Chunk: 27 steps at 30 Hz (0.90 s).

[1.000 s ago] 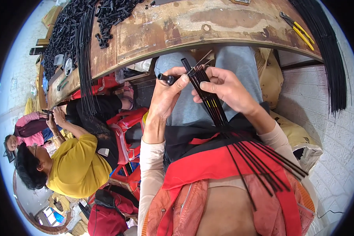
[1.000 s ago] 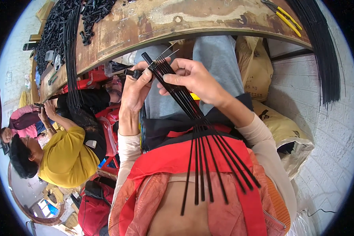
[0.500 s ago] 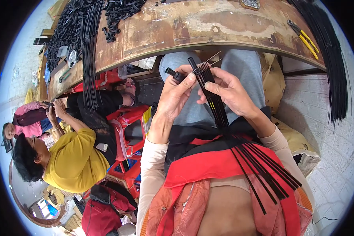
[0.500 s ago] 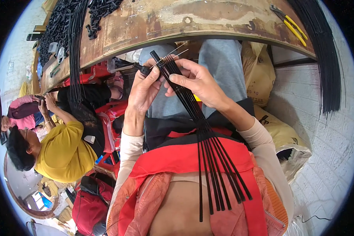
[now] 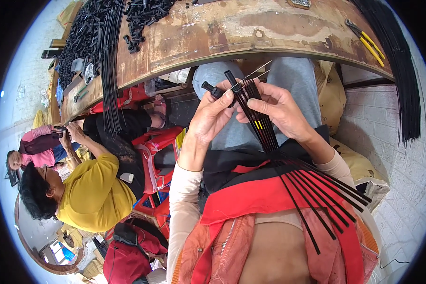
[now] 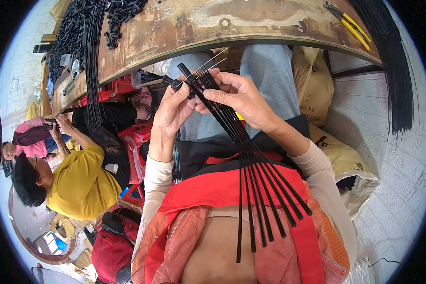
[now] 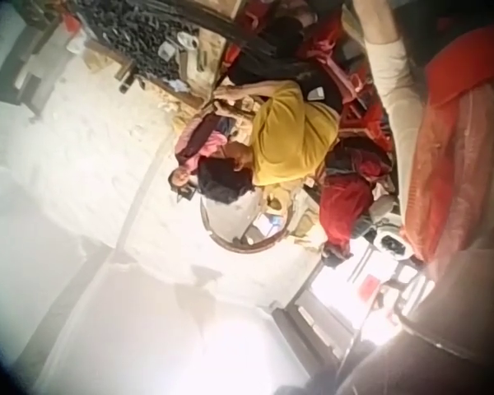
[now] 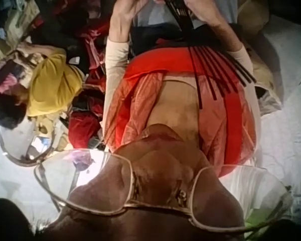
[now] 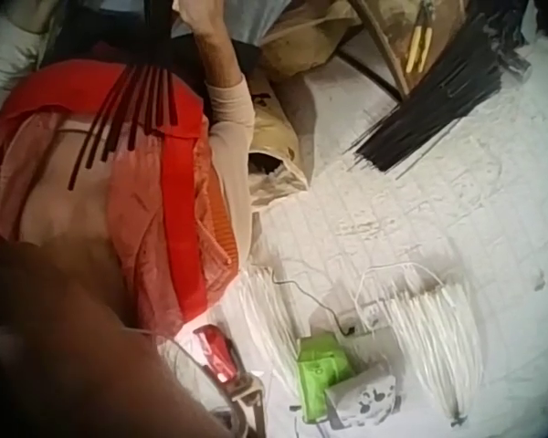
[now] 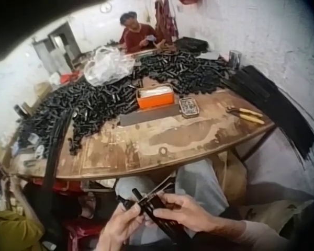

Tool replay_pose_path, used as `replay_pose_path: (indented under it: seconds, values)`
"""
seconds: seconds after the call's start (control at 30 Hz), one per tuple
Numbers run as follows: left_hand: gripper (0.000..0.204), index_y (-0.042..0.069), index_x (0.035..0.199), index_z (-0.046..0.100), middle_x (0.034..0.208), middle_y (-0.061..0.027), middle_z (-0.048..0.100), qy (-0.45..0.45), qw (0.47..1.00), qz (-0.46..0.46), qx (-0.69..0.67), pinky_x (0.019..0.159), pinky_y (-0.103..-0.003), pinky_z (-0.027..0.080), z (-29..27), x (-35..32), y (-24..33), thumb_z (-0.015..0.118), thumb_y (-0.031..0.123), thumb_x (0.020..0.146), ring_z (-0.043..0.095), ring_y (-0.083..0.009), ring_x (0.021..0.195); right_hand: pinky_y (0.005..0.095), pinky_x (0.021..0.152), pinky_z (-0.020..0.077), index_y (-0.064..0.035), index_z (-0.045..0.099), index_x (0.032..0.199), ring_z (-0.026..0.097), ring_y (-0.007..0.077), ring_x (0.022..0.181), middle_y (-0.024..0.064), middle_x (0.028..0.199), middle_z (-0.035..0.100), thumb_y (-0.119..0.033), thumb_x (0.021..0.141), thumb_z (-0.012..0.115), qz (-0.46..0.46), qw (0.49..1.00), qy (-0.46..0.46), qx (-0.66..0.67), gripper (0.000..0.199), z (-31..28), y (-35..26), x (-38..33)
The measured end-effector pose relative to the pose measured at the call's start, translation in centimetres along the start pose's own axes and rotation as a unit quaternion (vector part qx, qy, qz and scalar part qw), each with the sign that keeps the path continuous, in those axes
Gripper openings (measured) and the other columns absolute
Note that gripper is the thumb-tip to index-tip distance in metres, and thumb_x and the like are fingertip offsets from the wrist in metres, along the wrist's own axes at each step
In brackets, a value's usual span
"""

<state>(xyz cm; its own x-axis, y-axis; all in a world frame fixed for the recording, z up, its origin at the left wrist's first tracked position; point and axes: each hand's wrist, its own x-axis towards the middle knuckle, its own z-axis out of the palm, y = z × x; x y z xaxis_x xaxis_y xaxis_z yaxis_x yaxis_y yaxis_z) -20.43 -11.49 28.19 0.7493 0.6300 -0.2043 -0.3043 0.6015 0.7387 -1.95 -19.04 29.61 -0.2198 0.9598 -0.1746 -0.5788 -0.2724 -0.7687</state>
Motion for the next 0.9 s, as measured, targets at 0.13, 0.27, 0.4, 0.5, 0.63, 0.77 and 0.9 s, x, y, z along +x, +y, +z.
replay_pose_path:
  seconds: [0.13,0.27,0.4,0.5,0.63,0.77,0.9]
  values:
    - [0.046,-0.002,0.127,0.050,0.137,-0.0232,0.048,0.022,1.000,0.003,-0.003,0.080,-0.033,0.052,0.4,0.0,-0.2,0.063,0.026,0.093,0.061,-0.0230,0.106,0.0349,0.082,0.0574,0.0050,0.055,0.118,0.067,0.0217,0.088,0.0121,0.102,0.065,-0.012,0.095,0.058,-0.004,0.999,0.011,-0.034,0.029,0.1,0.0,-0.2]
    - [0.042,0.000,0.122,0.053,0.137,-0.0227,0.049,-0.004,1.000,0.011,-0.013,0.075,-0.031,0.052,0.8,-0.7,0.1,0.064,0.026,0.092,0.062,-0.0204,0.099,0.0341,0.081,0.0570,0.0048,0.056,0.116,0.067,0.0216,0.087,0.0123,0.101,0.065,-0.011,0.094,0.058,0.010,1.000,-0.020,-0.017,0.027,-0.1,-0.2,-0.1]
    - [0.033,0.000,0.121,0.056,0.103,-0.0071,0.063,0.041,0.999,0.019,-0.024,0.068,-0.029,0.048,2.2,-1.3,0.3,0.063,0.019,0.094,0.055,-0.0129,0.084,0.0348,0.081,0.0572,0.0042,0.056,0.116,0.067,0.0208,0.088,0.0119,0.100,0.065,-0.012,0.094,0.058,0.037,0.999,-0.031,-0.013,0.027,0.0,-0.6,-0.3]
    - [0.035,0.002,0.125,0.053,0.102,-0.0069,0.062,0.058,0.997,0.050,-0.028,0.064,-0.029,0.049,2.2,-1.2,-0.5,0.061,0.018,0.095,0.055,-0.0134,0.083,0.0359,0.080,0.0574,0.0035,0.055,0.117,0.065,0.0197,0.089,0.0120,0.101,0.064,-0.013,0.095,0.058,0.008,0.998,-0.032,-0.045,0.028,-0.2,0.1,0.1]
    - [0.039,0.004,0.132,0.048,0.119,-0.0112,0.060,0.066,0.994,0.080,-0.032,0.061,-0.029,0.050,2.7,-0.2,-0.8,0.057,0.020,0.097,0.056,-0.0138,0.080,0.0359,0.079,0.0571,0.0026,0.053,0.119,0.063,0.0175,0.087,0.0103,0.100,0.061,-0.014,0.097,0.055,-0.005,0.999,-0.034,-0.036,0.028,-0.1,0.2,0.5]
    - [0.043,0.003,0.134,0.046,0.139,-0.0121,0.050,0.007,0.997,0.080,-0.010,0.075,-0.032,0.052,2.8,-0.1,0.0,0.055,0.024,0.098,0.060,-0.0177,0.095,0.0361,0.080,0.0565,0.0019,0.052,0.119,0.062,0.0156,0.084,0.0078,0.096,0.060,-0.015,0.098,0.054,0.008,0.999,-0.041,-0.034,0.027,-0.1,-0.3,0.4]
    - [0.048,0.002,0.134,0.047,0.139,-0.0139,0.049,0.070,0.976,0.191,0.071,0.110,-0.042,0.032,2.2,1.1,3.0,0.050,0.034,0.099,0.046,-0.0247,0.129,0.0363,0.080,0.0562,0.0014,0.052,0.119,0.062,0.0154,0.084,0.0078,0.095,0.060,-0.015,0.098,0.054,0.018,0.999,-0.021,-0.038,0.027,0.2,-0.2,0.4]
